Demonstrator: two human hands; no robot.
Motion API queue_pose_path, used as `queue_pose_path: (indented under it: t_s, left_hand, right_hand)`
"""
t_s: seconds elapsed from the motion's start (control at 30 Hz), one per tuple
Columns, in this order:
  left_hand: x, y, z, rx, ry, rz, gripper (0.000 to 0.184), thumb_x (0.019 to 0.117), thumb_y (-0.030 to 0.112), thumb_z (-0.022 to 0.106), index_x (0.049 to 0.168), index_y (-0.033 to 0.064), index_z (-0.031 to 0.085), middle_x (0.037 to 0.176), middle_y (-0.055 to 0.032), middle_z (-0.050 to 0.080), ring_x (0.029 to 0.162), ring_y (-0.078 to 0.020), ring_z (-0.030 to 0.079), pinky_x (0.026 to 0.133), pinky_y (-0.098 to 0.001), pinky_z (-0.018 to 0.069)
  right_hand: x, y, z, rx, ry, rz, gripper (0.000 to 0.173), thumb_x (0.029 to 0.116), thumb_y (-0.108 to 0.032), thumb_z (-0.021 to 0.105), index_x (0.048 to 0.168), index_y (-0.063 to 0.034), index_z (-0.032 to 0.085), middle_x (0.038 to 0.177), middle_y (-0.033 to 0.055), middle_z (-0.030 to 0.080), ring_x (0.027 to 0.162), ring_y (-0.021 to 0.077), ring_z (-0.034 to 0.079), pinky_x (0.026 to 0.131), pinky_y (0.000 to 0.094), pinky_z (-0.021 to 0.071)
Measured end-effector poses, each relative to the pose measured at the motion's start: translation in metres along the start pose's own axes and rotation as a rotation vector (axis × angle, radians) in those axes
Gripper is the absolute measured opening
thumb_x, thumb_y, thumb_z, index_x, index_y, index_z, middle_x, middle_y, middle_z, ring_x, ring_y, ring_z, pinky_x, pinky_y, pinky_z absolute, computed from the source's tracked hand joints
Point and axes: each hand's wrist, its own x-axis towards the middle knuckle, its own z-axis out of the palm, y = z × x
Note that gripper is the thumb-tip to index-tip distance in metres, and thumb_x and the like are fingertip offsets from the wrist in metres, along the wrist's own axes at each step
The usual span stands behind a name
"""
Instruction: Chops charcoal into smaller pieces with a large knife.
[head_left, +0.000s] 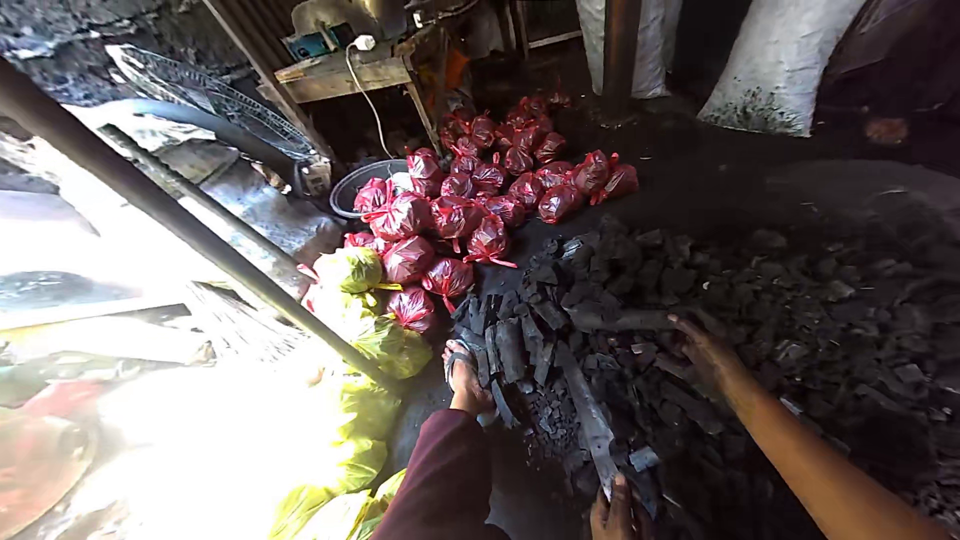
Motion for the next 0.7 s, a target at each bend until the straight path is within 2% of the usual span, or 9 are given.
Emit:
queue_pose_path:
  t_s: [0.17,0.33,0.37,0.4,0.47,0.5,0.57,0.63,0.7]
  left_hand:
    - [-0.004,-0.007,0.007,0.174,-0.050,0.026,0.032,0.1127,0.015,0.032,0.091,0.0006,0.051,0.049,0.0033,0.046,0.038,-0.0037,0.046,0.040,-0.0183,0.0449]
    - [-0.009,-0.019,0.017,0.272,-0.144,0.053,0.034,0.1124,0.015,0.033,0.087,0.0018,0.052,0.048,0.0034,0.045,0.037,-0.0035,0.044,0.039,-0.0182,0.0428]
    - [-0.008,-0.022,0.017,0.287,-0.164,0.061,0.034,0.1123,0.014,0.033,0.087,0.0015,0.052,0.048,0.0035,0.045,0.037,-0.0035,0.044,0.039,-0.0181,0.0424]
    - [-0.008,-0.025,0.017,0.303,-0.177,0.065,0.033,0.1122,0.014,0.033,0.088,0.0007,0.053,0.049,0.0029,0.045,0.037,-0.0040,0.043,0.039,-0.0186,0.0423]
    - [-0.008,-0.029,0.016,0.351,-0.193,0.068,0.032,0.1121,0.013,0.034,0.090,0.0000,0.052,0.049,0.0024,0.044,0.037,-0.0048,0.044,0.039,-0.0192,0.0427]
    - [-0.007,-0.030,0.017,0.374,-0.197,0.072,0.032,0.1122,0.014,0.034,0.090,-0.0003,0.052,0.048,0.0022,0.044,0.037,-0.0050,0.044,0.039,-0.0195,0.0430]
    - [-0.007,-0.036,0.016,0.417,-0.205,0.087,0.032,0.1121,0.014,0.035,0.089,-0.0006,0.052,0.048,0.0022,0.044,0.037,-0.0051,0.044,0.039,-0.0195,0.0433]
    - [-0.006,-0.039,0.013,0.485,-0.224,0.116,0.030,0.1117,0.014,0.036,0.091,-0.0010,0.053,0.050,0.0028,0.044,0.039,-0.0049,0.044,0.041,-0.0198,0.0434]
    - [-0.002,-0.042,0.008,0.612,-0.250,0.136,0.029,0.1113,0.015,0.039,0.097,-0.0039,0.055,0.053,0.0023,0.044,0.042,-0.0056,0.044,0.045,-0.0212,0.0443]
  right_hand:
    - [-0.062,-0.001,-0.086,0.226,0.194,0.098,0.014,0.1075,-0.015,0.050,0.114,-0.0068,0.059,0.083,0.0002,0.065,0.064,0.0071,0.062,0.060,0.0226,0.0554]
    - [-0.097,-0.014,-0.154,0.392,0.379,0.124,0.028,0.1095,-0.036,0.042,0.106,-0.0139,0.058,0.079,-0.0029,0.063,0.064,0.0070,0.062,0.060,0.0243,0.0547]
    - [-0.099,-0.013,-0.166,0.434,0.409,0.110,0.037,0.1088,-0.046,0.037,0.109,-0.0151,0.057,0.084,-0.0024,0.065,0.070,0.0087,0.064,0.063,0.0273,0.0560]
    - [-0.105,-0.008,-0.177,0.487,0.409,0.109,0.054,0.1065,-0.060,0.030,0.123,-0.0141,0.053,0.099,0.0019,0.065,0.085,0.0144,0.067,0.073,0.0355,0.0581]
    - [-0.118,0.009,-0.186,0.614,0.388,0.142,0.086,0.0983,-0.078,0.022,0.153,-0.0133,0.035,0.143,0.0167,0.053,0.125,0.0339,0.059,0.097,0.0581,0.0531]
    - [-0.121,0.019,-0.185,0.647,0.377,0.157,0.084,0.0998,-0.075,0.024,0.157,-0.0139,0.028,0.153,0.0191,0.044,0.135,0.0379,0.052,0.102,0.0620,0.0492]
    - [-0.125,0.031,-0.182,0.661,0.395,0.194,0.065,0.1080,-0.054,0.037,0.158,-0.0141,0.027,0.155,0.0192,0.041,0.136,0.0382,0.050,0.102,0.0595,0.0490]
    - [-0.126,0.034,-0.180,0.598,0.399,0.249,0.062,0.1086,-0.045,0.044,0.158,-0.0112,0.027,0.151,0.0220,0.043,0.130,0.0383,0.054,0.100,0.0552,0.0516]
    - [-0.129,0.035,-0.178,0.505,0.419,0.256,0.063,0.1081,-0.049,0.043,0.155,-0.0079,0.033,0.140,0.0219,0.053,0.119,0.0341,0.060,0.095,0.0506,0.0538]
